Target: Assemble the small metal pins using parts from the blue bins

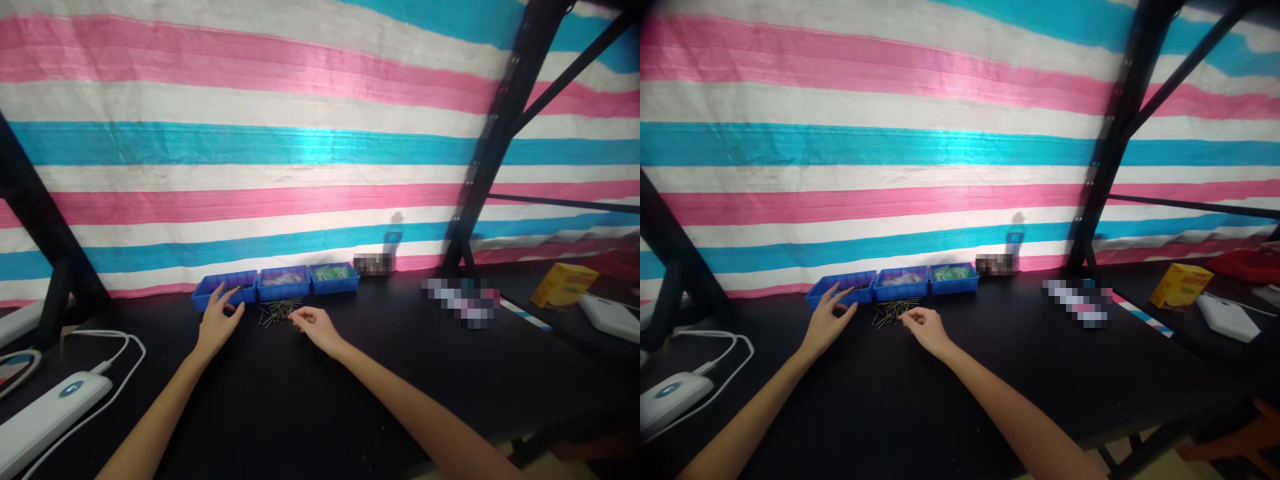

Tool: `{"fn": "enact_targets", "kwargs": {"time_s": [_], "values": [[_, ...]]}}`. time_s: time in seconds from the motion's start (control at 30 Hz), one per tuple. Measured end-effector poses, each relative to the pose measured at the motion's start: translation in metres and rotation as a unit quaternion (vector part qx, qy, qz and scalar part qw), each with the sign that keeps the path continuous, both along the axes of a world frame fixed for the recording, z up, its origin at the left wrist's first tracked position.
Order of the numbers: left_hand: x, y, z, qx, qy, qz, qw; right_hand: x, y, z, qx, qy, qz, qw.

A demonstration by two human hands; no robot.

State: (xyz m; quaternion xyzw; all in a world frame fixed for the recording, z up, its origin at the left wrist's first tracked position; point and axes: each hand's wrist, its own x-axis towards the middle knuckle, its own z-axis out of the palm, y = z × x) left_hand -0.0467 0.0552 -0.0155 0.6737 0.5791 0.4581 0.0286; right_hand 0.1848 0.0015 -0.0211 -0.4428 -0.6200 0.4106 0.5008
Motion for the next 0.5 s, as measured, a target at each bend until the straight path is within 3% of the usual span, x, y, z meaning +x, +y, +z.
{"fn": "enact_targets", "kwargs": {"time_s": [0.1, 0.3, 0.5], "values": [[0.011, -0.010, 0.004, 0.024, -0.001, -0.016, 1.000, 0.000, 0.001, -0.002, 0.008, -0.014, -0.001, 1.000], [0.039, -0.035, 0.006, -0.122, 0.103, -0.097, 0.982, -0.001, 0.003, -0.005, 0.032, -0.030, -0.005, 0.999], [0.037, -0.033, 0.004, -0.143, 0.115, -0.149, 0.972, -0.003, 0.004, -0.005, 0.034, -0.029, -0.011, 0.999]]}}
